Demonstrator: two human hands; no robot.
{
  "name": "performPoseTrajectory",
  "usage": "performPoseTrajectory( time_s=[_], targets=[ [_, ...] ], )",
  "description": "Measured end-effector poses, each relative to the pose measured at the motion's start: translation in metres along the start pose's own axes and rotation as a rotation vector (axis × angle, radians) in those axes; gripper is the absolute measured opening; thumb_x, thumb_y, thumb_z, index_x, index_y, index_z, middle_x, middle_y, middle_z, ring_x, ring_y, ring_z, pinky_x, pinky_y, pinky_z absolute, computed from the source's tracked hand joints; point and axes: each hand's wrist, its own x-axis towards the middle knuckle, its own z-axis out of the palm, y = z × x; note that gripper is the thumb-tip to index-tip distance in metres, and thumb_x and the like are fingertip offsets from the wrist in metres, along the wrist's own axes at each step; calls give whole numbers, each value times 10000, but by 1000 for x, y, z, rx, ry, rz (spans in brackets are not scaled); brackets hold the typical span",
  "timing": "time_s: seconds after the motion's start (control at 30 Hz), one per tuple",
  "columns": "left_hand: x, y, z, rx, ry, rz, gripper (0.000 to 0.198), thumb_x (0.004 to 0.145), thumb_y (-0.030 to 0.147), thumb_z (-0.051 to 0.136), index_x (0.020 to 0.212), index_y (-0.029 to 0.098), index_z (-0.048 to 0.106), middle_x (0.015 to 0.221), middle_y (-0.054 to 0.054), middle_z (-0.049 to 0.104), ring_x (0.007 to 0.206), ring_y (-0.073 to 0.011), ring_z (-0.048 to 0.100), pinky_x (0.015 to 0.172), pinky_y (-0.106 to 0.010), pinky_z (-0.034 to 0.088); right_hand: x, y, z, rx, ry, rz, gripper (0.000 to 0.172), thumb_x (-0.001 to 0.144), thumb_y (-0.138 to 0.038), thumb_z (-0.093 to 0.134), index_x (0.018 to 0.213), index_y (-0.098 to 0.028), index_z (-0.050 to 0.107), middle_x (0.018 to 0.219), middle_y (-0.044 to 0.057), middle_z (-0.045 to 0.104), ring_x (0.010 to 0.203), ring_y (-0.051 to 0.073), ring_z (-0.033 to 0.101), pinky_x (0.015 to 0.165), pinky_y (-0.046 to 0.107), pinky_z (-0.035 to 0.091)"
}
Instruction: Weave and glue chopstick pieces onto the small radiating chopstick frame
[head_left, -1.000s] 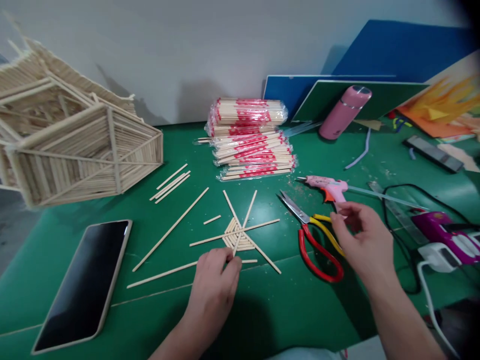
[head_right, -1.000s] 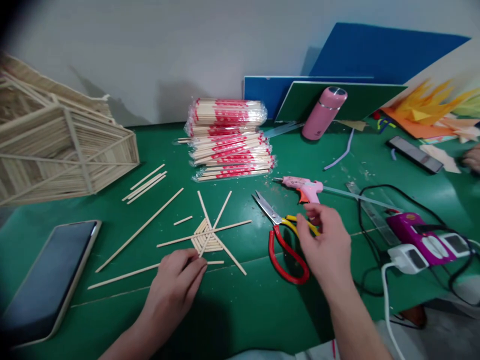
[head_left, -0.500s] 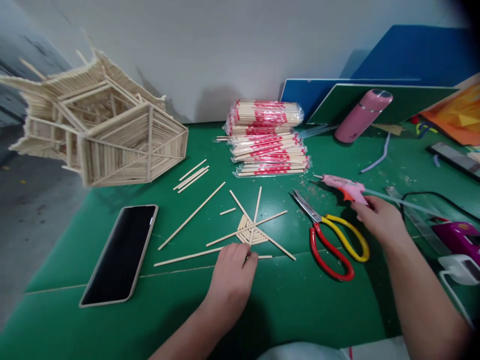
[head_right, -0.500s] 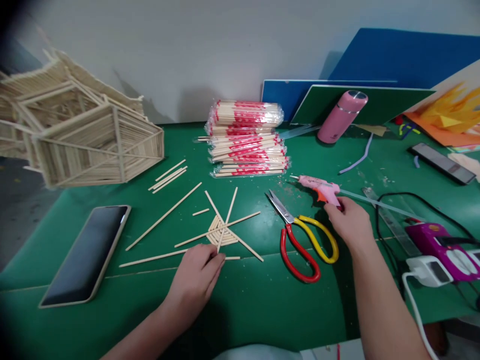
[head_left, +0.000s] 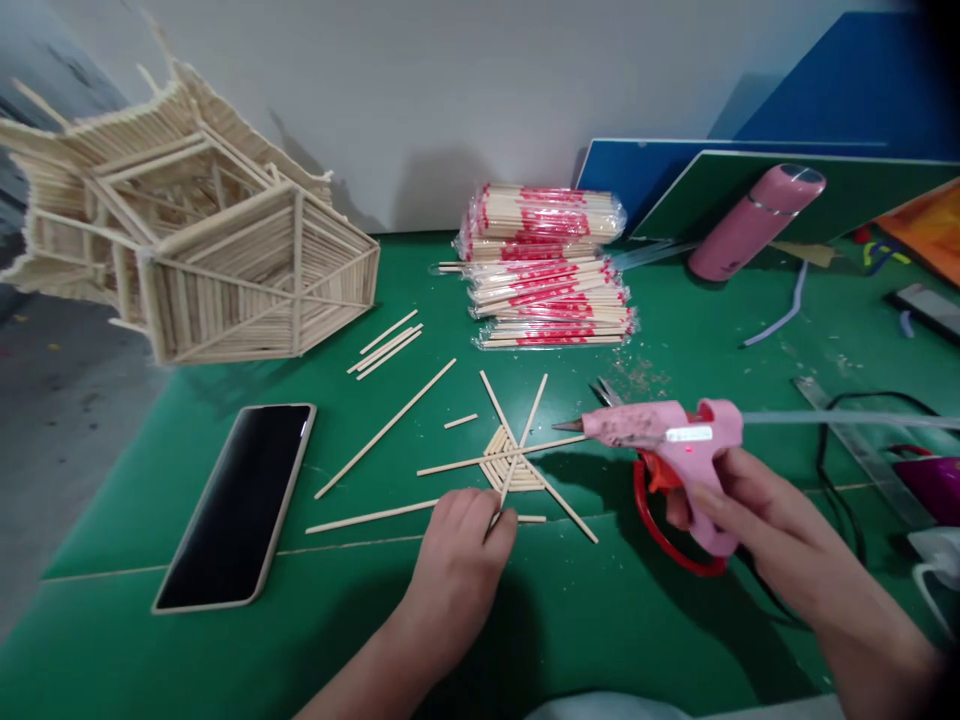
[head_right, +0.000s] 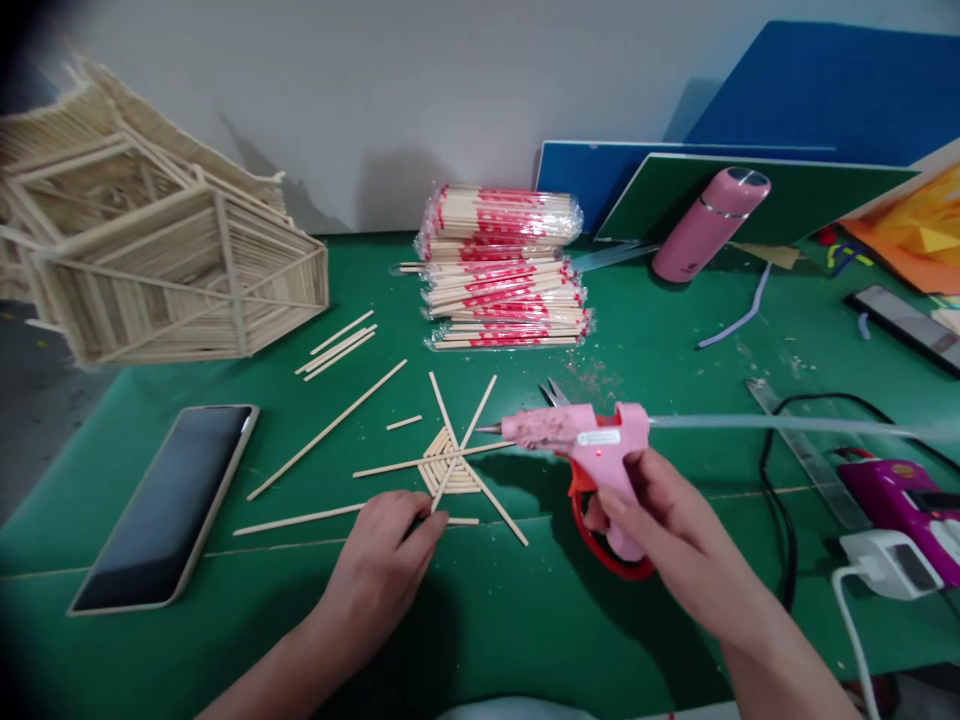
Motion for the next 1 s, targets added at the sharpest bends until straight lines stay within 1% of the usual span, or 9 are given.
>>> performPoseTrajectory(
  time_s=[0.07, 0.2, 0.3, 0.37, 0.47, 0.57, 0.77, 0.87, 1.0],
  targets=[
    [-1, 1, -1, -40, -26, -21, 193, 823, 121, 400, 838, 166, 586, 840, -53, 548, 781, -175, 457, 699, -314, 365, -7, 2, 8, -97, -75, -26, 226, 792, -363, 492, 925, -201, 575, 713, 25, 615, 598, 137, 561, 507, 212, 470],
    [-2, 1, -3, -98, -46, -39, 204, 836, 137, 384, 855, 178, 583, 832, -42, 541, 757, -164, 448, 681, -304, 353, -18, 7, 22, -368, -88, -55, 257, 788, -361, 489, 965, -209, 595, 904, 62, 627, 760, 184, 590, 592, 250, 507],
    [-1, 0, -4, -124, -42, -48, 204, 844, 148, 375, 833, 176, 577, 822, -38, 543, 751, -160, 444, 685, -304, 353, -25, 6, 32, -427, -127, -79, 295, 810, -360, 445, 1064, -244, 539, 739, 15, 611, 617, 152, 571, 521, 227, 500],
    [0, -1, -4, -141, -28, -49, 196, 847, 152, 378, 813, 170, 570, 819, -37, 546, 756, -161, 447, 695, -307, 357, -28, 4, 37, -470, -160, -73, 254, 830, -359, 406, 1016, -252, 542, 659, -4, 568, 550, 137, 533, 498, 218, 487],
    [0, -2, -3, -154, 20, -30, 174, 848, 155, 390, 832, 162, 563, 825, -36, 548, 779, -166, 453, 727, -317, 361, -32, 3, 43, -557, -190, -58, 231, 843, -365, 382, 989, -252, 520, 717, 6, 558, 624, 145, 537, 577, 223, 492],
    [-1, -2, -3, -171, 33, -21, 167, 848, 155, 395, 850, 162, 562, 837, -35, 551, 798, -166, 458, 755, -321, 360, -35, 4, 45, -590, -212, -27, 261, 852, -369, 364, 1063, -256, 469, 760, 12, 552, 667, 149, 543, 611, 224, 491],
    [-1, -1, -3, -181, 21, -42, 162, 848, 155, 400, 818, 164, 558, 825, -32, 555, 792, -159, 460, 757, -317, 362, -34, 3, 46, -597, -246, -27, 279, 864, -367, 333, 1079, -243, 460, 675, 4, 538, 573, 141, 533, 518, 209, 483],
    [-1, -1, -3, -176, 34, -31, 159, 848, 156, 400, 821, 162, 556, 825, -33, 555, 791, -162, 462, 751, -317, 364, -32, 0, 47, -622, -206, -54, 283, 862, -361, 344, 1080, -241, 479, 716, 17, 568, 631, 147, 567, 575, 220, 503],
    [0, -1, -4, -167, 41, -38, 176, 849, 160, 391, 800, 166, 560, 807, -27, 558, 775, -157, 469, 741, -310, 368, -33, 2, 47, -618, -178, -92, 293, 840, -347, 399, 1099, -243, 488, 909, 46, 617, 823, 174, 600, 720, 256, 508]
  ],
)
